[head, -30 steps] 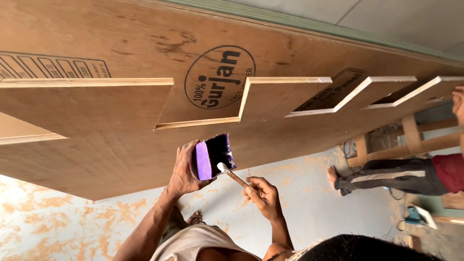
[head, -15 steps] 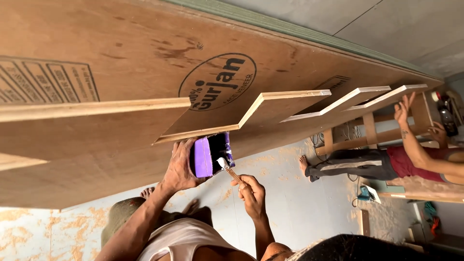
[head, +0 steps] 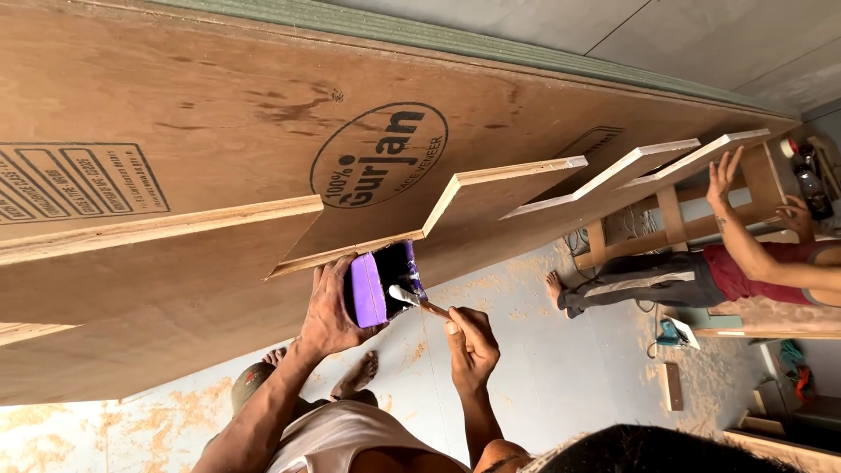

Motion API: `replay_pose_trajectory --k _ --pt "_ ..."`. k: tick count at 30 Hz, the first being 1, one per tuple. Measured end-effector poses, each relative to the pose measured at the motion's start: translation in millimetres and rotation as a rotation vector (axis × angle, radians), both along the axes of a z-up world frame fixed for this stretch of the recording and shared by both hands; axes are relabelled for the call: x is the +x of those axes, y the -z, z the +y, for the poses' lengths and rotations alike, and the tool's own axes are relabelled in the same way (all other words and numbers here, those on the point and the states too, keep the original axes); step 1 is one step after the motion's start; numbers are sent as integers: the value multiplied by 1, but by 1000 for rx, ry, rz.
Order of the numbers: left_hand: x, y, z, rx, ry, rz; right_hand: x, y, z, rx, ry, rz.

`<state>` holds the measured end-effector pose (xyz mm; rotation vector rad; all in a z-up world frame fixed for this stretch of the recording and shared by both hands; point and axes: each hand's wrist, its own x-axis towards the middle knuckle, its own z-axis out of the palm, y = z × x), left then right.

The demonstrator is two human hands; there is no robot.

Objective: Applying glue to the edges of wooden cutouts using a brush.

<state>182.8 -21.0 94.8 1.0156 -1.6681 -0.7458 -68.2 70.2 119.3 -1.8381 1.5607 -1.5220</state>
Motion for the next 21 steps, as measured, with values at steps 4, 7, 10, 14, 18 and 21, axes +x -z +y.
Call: replay_pose_trajectory --k 4,7,10,14,18,21 --pt "3 7 0 -68 -1 14 3 3 0 83 42 -147" --pt "7 9 1 -65 -10 -21 10 3 -2 26 -67 -234" --pt "9 13 4 -25 -4 -30 13 -5 -3 98 -110 -292" --pt "12 12 5 -38 -29 -47 1 -4 -12 270 -151 -422" --pt "21 9 10 65 -25 -39 -32 -15 -43 193 -139 -432" --pt "25 31 15 66 -26 -93 -39 -85 -68 29 -18 -138"
